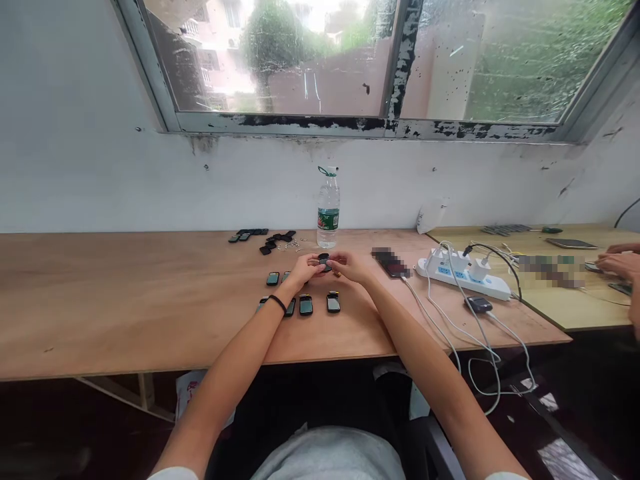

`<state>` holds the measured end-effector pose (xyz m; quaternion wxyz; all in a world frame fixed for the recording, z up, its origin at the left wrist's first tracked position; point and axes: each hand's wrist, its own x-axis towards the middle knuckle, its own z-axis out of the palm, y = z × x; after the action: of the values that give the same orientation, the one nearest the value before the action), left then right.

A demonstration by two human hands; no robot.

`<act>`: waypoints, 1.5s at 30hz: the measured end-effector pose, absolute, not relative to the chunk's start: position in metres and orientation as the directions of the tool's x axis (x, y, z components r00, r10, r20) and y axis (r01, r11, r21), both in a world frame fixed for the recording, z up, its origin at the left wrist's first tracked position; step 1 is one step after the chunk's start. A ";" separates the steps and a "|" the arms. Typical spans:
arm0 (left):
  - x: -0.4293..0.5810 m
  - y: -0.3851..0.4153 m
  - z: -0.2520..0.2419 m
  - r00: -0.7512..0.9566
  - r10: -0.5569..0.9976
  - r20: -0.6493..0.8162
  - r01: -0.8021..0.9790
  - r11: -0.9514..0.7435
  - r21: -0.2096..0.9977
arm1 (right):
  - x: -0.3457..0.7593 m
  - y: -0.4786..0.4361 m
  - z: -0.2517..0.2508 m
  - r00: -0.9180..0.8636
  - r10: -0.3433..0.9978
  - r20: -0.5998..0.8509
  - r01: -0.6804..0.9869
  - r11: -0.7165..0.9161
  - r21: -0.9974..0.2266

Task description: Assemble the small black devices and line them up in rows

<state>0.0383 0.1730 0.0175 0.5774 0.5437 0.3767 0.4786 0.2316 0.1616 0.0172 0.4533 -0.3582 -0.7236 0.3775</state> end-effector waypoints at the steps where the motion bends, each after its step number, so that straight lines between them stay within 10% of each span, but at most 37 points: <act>1: 0.039 0.173 0.017 0.264 0.961 0.083 -0.144 -0.046 0.989 | 0.231 0.161 0.018 -0.347 0.854 0.387 0.180 0.466 -0.866; 22: 0.030 0.168 0.025 0.475 0.877 -0.078 -0.151 0.168 0.974 | 0.229 0.167 0.010 -0.296 0.945 0.142 0.139 0.190 -0.972; 45: 0.032 0.170 0.019 0.388 0.921 -0.039 -0.107 0.087 0.991 | 0.227 0.171 0.003 -0.338 0.905 0.260 0.084 0.304 -0.949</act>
<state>0.0324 0.1704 0.0190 0.6337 0.5406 0.3766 0.4054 0.2275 0.1712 0.0032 0.4437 -0.3663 -0.6746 0.4625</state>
